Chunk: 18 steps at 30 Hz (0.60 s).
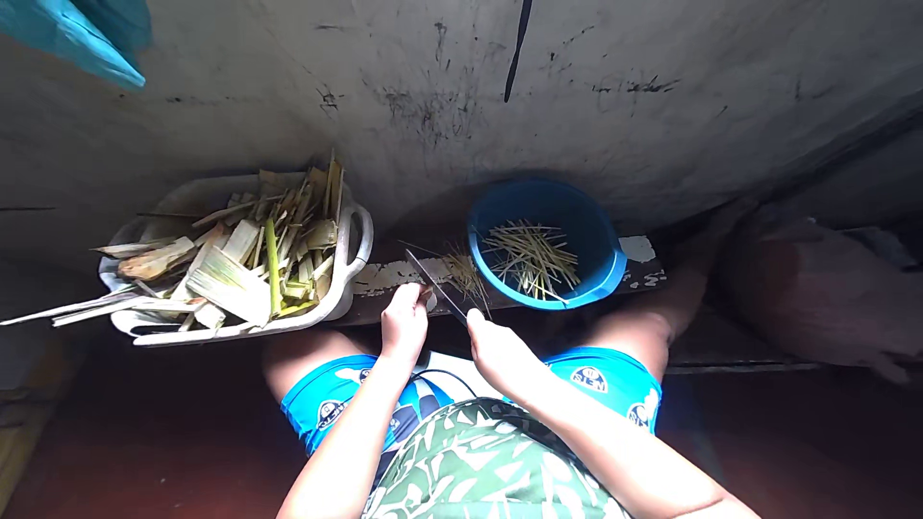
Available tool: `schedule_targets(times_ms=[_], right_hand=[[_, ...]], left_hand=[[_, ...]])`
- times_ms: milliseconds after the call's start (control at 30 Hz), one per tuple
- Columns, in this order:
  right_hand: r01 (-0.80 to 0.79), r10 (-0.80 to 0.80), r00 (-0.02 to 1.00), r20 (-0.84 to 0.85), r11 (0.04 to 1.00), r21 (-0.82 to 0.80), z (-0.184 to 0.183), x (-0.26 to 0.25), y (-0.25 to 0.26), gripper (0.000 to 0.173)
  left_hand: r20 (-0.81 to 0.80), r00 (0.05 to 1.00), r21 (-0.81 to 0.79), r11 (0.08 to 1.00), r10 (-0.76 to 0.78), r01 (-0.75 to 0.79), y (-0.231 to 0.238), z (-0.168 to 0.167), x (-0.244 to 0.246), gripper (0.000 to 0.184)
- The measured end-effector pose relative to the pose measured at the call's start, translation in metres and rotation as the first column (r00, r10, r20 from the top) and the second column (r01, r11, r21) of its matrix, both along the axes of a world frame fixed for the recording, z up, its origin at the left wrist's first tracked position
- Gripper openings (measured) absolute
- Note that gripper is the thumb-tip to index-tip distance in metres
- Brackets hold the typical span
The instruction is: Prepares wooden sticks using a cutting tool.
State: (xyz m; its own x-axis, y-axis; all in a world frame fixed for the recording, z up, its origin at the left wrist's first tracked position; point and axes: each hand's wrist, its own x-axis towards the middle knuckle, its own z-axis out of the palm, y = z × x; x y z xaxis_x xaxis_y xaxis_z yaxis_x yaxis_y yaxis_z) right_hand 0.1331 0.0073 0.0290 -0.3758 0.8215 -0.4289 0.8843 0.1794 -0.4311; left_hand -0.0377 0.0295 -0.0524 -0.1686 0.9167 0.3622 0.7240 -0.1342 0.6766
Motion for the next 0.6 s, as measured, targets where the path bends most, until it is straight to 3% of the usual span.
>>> schedule_targets(times_ms=[267,467,600], right_hand=[[-0.006,0.006,1.0,0.015,1.0,0.0,-0.016,0.0,0.001,0.03],[0.003,0.005,0.996,0.088,0.997,-0.082,-0.053,0.0,0.005,0.03],[0.0,0.007,0.997,0.078,0.997,-0.082,-0.057,0.0,0.005,0.03]], left_hand=[[-0.003,1.0,0.0,1.0,0.013,-0.013,0.0,-0.002,-0.003,0.014],[0.013,1.0,0.017,1.0,0.0,0.0,0.002,-0.001,-0.007,0.014],[0.014,1.0,-0.042,0.999,0.007,-0.007,0.005,-0.001,-0.009,0.014]])
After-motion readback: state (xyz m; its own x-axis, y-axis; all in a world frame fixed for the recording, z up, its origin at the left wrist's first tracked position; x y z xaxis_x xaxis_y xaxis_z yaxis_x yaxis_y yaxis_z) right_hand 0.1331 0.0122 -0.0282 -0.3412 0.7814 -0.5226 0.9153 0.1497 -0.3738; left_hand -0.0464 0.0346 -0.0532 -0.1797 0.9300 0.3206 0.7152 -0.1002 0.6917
